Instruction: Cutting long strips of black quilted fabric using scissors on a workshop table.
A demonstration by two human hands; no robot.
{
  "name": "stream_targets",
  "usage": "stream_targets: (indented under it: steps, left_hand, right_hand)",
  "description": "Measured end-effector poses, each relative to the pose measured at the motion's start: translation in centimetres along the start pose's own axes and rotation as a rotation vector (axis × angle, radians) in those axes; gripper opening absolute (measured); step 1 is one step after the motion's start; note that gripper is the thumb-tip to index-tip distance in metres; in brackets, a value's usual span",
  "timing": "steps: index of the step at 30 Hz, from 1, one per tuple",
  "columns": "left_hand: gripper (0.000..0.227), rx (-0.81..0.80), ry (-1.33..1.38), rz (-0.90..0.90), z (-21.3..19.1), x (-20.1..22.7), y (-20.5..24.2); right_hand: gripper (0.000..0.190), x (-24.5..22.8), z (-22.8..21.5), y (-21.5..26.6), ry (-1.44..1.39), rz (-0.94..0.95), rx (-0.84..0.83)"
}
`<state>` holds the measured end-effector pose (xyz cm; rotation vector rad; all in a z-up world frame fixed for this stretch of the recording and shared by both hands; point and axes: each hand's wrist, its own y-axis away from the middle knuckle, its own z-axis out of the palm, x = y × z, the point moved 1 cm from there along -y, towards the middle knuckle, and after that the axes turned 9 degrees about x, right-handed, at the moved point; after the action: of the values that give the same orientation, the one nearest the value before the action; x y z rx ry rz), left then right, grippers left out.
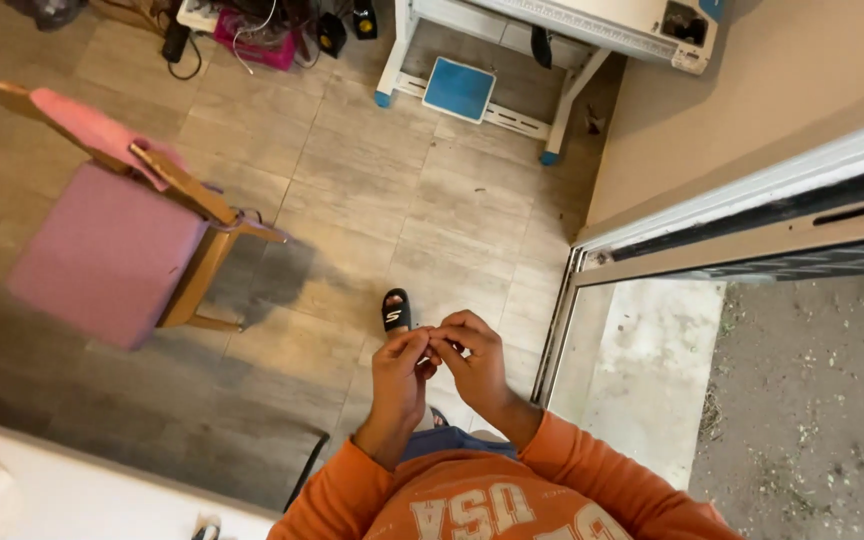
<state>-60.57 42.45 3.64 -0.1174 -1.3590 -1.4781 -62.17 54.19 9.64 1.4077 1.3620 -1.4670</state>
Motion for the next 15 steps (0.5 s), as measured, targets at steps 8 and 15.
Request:
stream_targets:
  steps: [8,15]
  left_hand:
    - [0.01,-0.333,-0.244,-0.098,12.7,4.1,-15.1]
    - [0.008,-0.654,-0.412,-0.28,25.6,9.2,-19.8]
  right_hand:
    - [0.015,6.4,-1.3,-17.0,-0.137,0.348,0.083]
    - [0.012,8.0,-5.0,-26.8,-0.531,0.66,0.224]
